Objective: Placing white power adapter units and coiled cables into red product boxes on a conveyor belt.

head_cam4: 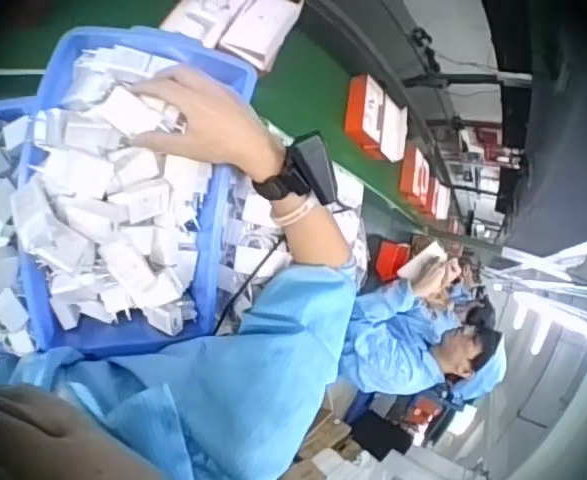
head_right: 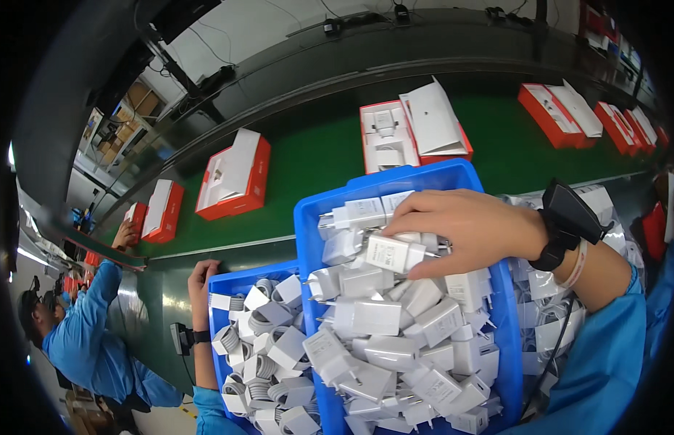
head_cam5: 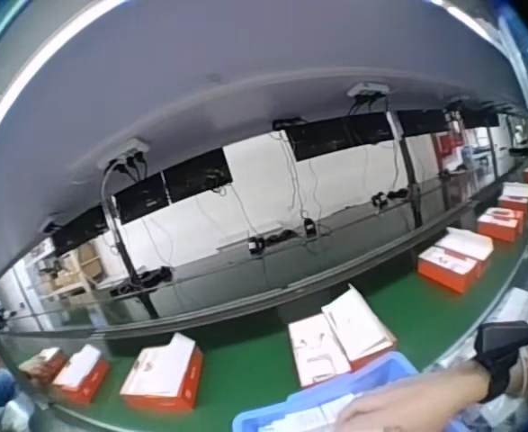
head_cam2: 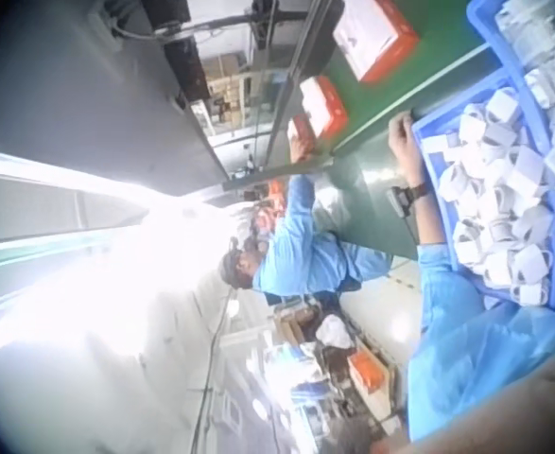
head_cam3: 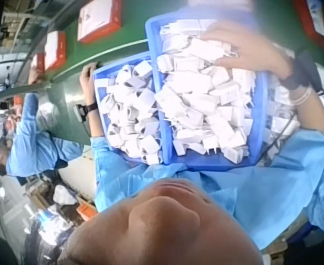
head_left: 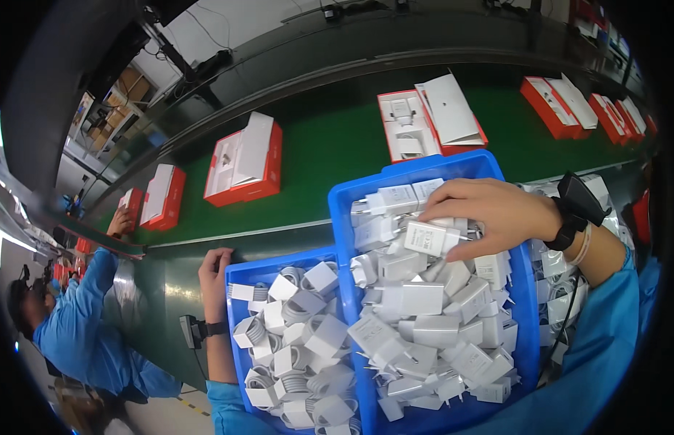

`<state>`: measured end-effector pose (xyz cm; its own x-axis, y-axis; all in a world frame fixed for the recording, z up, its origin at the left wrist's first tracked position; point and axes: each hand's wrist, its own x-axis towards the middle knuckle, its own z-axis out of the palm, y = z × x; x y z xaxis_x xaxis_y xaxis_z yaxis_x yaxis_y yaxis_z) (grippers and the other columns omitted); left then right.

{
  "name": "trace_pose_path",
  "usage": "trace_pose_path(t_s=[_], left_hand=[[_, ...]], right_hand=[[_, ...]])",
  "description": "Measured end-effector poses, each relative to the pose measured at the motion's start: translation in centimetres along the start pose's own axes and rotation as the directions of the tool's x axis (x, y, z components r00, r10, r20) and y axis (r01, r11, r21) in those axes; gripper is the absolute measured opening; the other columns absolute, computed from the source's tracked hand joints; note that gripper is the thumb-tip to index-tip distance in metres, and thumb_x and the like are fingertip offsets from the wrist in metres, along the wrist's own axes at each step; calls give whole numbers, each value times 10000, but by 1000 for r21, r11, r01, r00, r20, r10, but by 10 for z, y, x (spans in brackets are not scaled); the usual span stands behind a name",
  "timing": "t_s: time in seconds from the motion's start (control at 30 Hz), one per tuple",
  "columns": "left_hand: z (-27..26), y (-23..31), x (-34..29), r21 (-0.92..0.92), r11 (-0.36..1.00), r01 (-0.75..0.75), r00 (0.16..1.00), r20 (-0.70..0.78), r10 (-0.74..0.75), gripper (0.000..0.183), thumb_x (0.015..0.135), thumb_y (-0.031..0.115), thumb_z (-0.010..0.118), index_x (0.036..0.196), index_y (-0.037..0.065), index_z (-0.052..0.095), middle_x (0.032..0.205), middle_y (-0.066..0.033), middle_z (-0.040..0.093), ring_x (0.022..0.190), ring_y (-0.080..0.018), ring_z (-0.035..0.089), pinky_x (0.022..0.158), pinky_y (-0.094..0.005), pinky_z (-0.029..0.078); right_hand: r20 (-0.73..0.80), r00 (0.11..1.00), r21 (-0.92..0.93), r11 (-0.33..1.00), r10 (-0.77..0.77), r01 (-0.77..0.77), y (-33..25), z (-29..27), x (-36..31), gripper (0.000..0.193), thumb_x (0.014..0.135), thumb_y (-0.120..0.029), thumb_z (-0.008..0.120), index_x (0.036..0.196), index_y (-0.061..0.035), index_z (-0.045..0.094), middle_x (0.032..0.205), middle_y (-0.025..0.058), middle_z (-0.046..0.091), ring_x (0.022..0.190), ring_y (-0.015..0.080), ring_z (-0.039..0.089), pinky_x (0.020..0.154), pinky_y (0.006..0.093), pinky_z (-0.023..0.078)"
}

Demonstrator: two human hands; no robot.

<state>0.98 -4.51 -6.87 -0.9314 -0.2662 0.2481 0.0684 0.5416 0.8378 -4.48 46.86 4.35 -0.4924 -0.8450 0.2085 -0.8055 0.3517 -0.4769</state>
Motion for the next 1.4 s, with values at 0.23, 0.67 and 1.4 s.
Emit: trace_pose_path(t_s=[0.23,0.67,1.4], left_hand=[[-8,-7,-8,-41,999,24,1000,-16,-25,128,964,105,590,975,1,663,773,39,580,685,-26,475,591,-198,374],[-7,-8,-5,-26,1000,17,1000,-22,-17,117,957,102,598,978,9,667,778,33,589,688,-27,490,595,-196,391],[-9,-9,-5,3,1000,18,1000,-7,-18,128,957,104,593,980,-1,662,819,3,608,736,-52,510,645,-213,412]], right_hand=[[26,1000,5,1000,16,-16,-6,0,3,516,812,-353,736,1239,-94,607,1191,92,593,1083,290,591,891,361,497],[14,1000,19,1000,15,-16,-3,-1,3,461,860,-354,699,1229,-93,610,1179,93,594,1067,286,595,871,364,506],[1,1000,18,1000,11,-11,-3,1,3,447,857,-341,704,1223,-99,618,1165,95,601,1046,286,603,852,361,510]])
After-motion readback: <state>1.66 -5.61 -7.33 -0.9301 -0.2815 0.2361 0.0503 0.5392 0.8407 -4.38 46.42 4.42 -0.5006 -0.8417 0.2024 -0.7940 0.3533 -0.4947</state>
